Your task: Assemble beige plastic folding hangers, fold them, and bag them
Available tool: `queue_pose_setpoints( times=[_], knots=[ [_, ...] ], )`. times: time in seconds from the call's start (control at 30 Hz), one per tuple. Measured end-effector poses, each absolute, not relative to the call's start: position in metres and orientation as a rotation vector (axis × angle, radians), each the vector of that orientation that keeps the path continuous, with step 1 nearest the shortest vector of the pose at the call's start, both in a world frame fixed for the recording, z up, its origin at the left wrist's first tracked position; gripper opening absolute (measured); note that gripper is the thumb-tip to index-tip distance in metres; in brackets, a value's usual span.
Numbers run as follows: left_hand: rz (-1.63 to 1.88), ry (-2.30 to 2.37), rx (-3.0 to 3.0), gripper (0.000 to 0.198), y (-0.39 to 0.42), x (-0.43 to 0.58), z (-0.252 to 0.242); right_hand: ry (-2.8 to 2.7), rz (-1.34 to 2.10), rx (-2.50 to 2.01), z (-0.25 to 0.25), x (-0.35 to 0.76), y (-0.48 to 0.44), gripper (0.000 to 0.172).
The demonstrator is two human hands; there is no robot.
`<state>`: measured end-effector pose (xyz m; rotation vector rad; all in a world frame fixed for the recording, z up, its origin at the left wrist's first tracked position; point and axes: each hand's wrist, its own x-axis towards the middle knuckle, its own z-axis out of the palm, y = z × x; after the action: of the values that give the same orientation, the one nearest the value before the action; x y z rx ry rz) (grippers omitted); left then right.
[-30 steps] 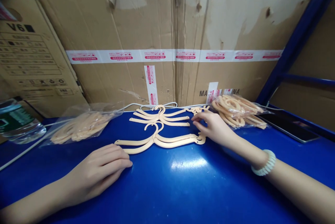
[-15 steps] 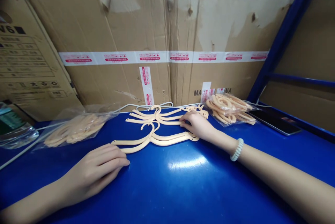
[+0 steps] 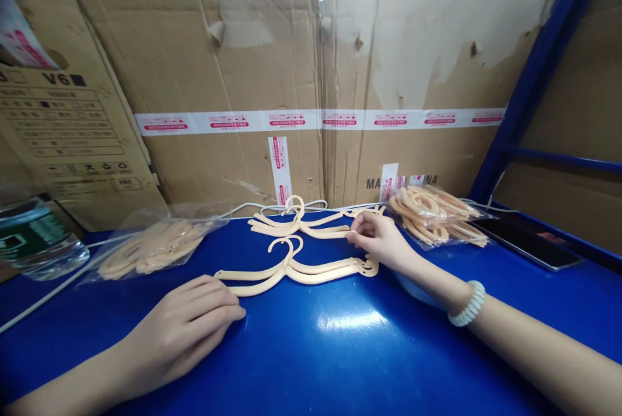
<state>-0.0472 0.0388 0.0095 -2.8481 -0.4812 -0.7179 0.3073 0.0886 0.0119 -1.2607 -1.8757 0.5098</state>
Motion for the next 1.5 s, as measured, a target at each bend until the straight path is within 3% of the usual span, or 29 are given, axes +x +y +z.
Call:
queue_pose_setpoints(
  times=[0.17, 0.43, 0.6, 0.83, 1.0, 1.23, 1.4, 1.5],
  knots=[
    [-0.876, -0.541, -2.771, 0.023, 0.039, -0.049, 0.006, -1.522, 0.807, -1.19, 0.023, 0.315, 0.072, 0.042],
    [-1.146, -0.822, -2.515, 0.041, 0.032, -0.046, 0.008, -1.393, 0.979, -1.052, 0.034, 0.32, 0.055, 0.036],
    [-1.138, -1.098, -2.595, 0.053, 0.035, -0.046, 0.003, -1.47, 1.131, -0.999, 0.031, 0.3, 0.04, 0.032],
    [-1.034, -1.011, -2.964, 0.033, 0.04, -0.047, -0.003, -1.7, 1.218, -1.038, 0.023, 0.286, 0.034, 0.033],
    [-1.006, -1.023, -2.986, 0.033, 0.038, -0.048, 0.002, -1.811, 0.881, -1.142, 0.034, 0.315, 0.051, 0.027],
    [-0.976, -1.027, -3.057, 0.036, 0.04, -0.046, 0.001, -2.207, -0.125, -1.275, 0.021, 0.363, 0.094, 0.022],
    [-0.967, -1.005, -3.065, 0.036, 0.04, -0.044, 0.0, -2.582, -0.314, -1.17, 0.017, 0.353, 0.107, 0.034],
    [-0.956, -0.988, -3.053, 0.037, 0.04, -0.043, 0.001, -2.677, -0.384, -1.154, 0.019, 0.348, 0.107, 0.032]
  ],
)
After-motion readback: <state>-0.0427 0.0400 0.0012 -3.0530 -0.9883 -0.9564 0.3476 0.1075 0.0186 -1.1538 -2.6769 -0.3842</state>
